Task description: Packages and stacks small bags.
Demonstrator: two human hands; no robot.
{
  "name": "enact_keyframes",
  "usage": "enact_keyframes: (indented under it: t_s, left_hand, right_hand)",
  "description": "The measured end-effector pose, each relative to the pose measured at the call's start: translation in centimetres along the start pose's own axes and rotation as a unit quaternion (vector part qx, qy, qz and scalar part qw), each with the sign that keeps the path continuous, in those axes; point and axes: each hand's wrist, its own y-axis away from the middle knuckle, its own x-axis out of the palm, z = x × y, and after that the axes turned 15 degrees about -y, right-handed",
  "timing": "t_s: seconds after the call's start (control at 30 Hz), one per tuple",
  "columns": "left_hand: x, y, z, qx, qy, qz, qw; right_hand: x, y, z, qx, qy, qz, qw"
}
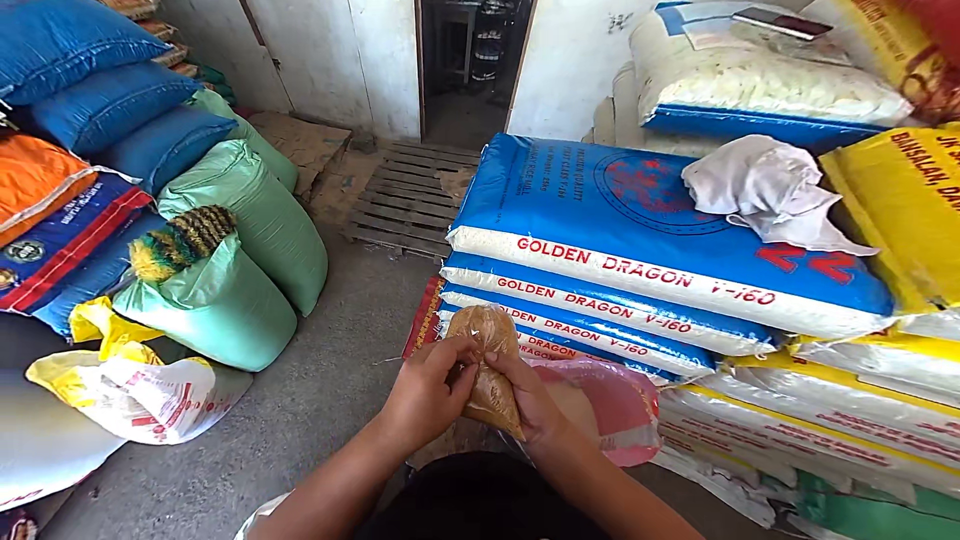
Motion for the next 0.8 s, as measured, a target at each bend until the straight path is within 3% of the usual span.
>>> enact_keyframes:
  t_s: [0.33,0.47,0.57,0.8]
  left_hand:
    - [-0.4,0.4,0.5,-0.007,-0.004,0.046,0.999]
    - [-0.6,0.4,0.3,-0.060,0.149,0.023,0.987]
    - [-0.5,0.7,0.4,-0.057,0.210,0.004,0.976]
    - [0.1,1.1,0.5,-0.021,0.171,0.035,0.984]
  right_hand:
    - [-0.6,0.0,-0.6,0.022,0.001,0.001,1.000]
    - [-0.8,0.2,-0.5,0.026,-0.006,-0.009,1.000]
    - [-0.8,0.4,-0.4,0.020,-0.025,-0.021,0.999]
    - [-1.0,0.2,0.0,0.004,-0.074,-0.029,0.997]
